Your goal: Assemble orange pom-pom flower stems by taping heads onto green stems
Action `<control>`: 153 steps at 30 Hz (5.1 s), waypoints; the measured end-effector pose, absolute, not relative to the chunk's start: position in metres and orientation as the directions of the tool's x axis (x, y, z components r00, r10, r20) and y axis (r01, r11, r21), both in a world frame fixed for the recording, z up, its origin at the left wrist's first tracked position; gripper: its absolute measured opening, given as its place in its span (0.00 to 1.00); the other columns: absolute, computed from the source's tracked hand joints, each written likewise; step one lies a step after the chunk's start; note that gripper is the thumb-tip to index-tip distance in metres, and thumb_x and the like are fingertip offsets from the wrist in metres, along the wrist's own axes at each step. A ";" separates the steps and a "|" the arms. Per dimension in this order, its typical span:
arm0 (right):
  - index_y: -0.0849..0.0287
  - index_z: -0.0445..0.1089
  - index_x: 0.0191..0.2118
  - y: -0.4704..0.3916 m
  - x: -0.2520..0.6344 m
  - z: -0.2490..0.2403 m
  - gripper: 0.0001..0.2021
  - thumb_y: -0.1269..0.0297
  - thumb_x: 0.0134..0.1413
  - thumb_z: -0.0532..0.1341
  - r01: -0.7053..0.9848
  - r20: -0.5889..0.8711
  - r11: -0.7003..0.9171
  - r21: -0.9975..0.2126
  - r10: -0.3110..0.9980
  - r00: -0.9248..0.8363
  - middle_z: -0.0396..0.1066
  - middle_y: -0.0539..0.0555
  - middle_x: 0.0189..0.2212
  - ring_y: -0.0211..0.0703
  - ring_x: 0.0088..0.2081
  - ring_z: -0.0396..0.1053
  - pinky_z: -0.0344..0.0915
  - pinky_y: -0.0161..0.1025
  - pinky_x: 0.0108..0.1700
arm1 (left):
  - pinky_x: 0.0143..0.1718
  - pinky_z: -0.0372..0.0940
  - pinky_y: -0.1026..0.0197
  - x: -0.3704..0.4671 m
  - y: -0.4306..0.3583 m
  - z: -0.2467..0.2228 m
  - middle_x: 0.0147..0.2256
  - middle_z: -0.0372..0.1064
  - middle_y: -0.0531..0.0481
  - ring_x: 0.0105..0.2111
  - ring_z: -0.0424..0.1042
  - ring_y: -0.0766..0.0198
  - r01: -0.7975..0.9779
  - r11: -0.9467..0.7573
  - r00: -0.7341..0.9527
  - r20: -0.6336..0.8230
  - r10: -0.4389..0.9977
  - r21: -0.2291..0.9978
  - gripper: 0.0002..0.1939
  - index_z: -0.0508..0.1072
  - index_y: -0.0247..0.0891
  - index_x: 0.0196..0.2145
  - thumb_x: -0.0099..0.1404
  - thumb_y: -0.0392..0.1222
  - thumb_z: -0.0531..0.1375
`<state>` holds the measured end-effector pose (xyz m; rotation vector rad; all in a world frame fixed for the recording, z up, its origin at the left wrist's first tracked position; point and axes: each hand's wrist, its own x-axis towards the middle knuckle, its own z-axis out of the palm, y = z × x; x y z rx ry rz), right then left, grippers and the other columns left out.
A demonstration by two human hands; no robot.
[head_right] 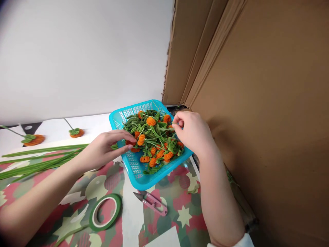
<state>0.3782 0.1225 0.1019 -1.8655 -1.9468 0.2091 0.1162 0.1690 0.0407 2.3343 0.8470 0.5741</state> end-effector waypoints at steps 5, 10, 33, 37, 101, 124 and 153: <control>0.60 0.69 0.37 0.122 0.373 0.105 0.09 0.61 0.52 0.58 0.744 0.253 0.152 -0.650 0.967 0.024 0.70 0.54 0.30 0.39 0.29 0.66 0.61 0.35 0.32 | 0.41 0.66 0.57 0.116 0.170 0.039 0.39 0.72 0.46 0.39 0.71 0.59 0.428 -0.626 0.701 0.198 0.686 0.652 0.13 0.73 0.39 0.38 0.63 0.47 0.53; 0.59 0.70 0.36 0.116 0.377 0.106 0.13 0.60 0.43 0.65 0.766 -0.166 0.084 -0.637 0.956 -0.243 0.72 0.53 0.31 0.39 0.30 0.69 0.64 0.35 0.31 | 0.40 0.67 0.58 0.116 0.169 0.039 0.39 0.72 0.46 0.38 0.71 0.60 0.431 -0.621 0.699 0.193 0.688 0.655 0.13 0.74 0.40 0.38 0.63 0.47 0.53; 0.61 0.70 0.39 0.135 0.387 0.086 0.13 0.60 0.48 0.63 0.809 -0.151 0.028 -0.587 0.978 -0.143 0.74 0.55 0.33 0.41 0.33 0.71 0.66 0.35 0.34 | 0.40 0.66 0.61 0.117 0.169 0.040 0.38 0.72 0.49 0.38 0.70 0.62 0.466 -0.634 0.698 0.184 0.692 0.617 0.11 0.73 0.40 0.39 0.63 0.46 0.54; 0.61 0.71 0.30 0.135 0.388 0.079 0.09 0.69 0.38 0.68 0.919 -0.353 -0.093 -0.383 0.934 -0.053 0.75 0.56 0.32 0.42 0.32 0.72 0.65 0.33 0.30 | 0.39 0.65 0.61 0.118 0.169 0.040 0.39 0.71 0.49 0.38 0.70 0.62 0.457 -0.635 0.699 0.190 0.689 0.623 0.11 0.73 0.40 0.39 0.63 0.45 0.55; 0.58 0.73 0.36 0.121 0.363 0.107 0.09 0.62 0.50 0.61 0.628 0.056 0.193 -0.754 0.971 -0.231 0.74 0.53 0.32 0.42 0.35 0.71 0.67 0.37 0.37 | 0.33 0.62 0.60 0.134 0.128 0.059 0.29 0.67 0.49 0.31 0.65 0.63 0.436 -0.582 0.712 0.132 0.689 0.686 0.08 0.68 0.38 0.28 0.62 0.37 0.52; 0.58 0.75 0.34 0.126 0.368 0.087 0.10 0.59 0.51 0.60 0.844 -0.129 0.169 -0.509 0.955 -0.269 0.74 0.56 0.38 0.48 0.39 0.70 0.65 0.41 0.41 | 0.36 0.59 0.56 0.135 0.130 0.050 0.34 0.70 0.48 0.34 0.65 0.60 0.489 -0.734 0.758 0.186 0.625 0.471 0.08 0.73 0.41 0.34 0.63 0.40 0.54; 0.59 0.70 0.44 0.129 0.352 0.084 0.14 0.58 0.55 0.56 0.901 0.104 0.166 -0.401 0.985 -0.135 0.71 0.57 0.45 0.50 0.47 0.67 0.63 0.46 0.49 | 0.43 0.50 0.48 0.114 0.168 0.033 0.39 0.75 0.49 0.43 0.62 0.52 0.708 -0.641 0.575 0.285 0.767 0.296 0.14 0.75 0.42 0.37 0.65 0.45 0.51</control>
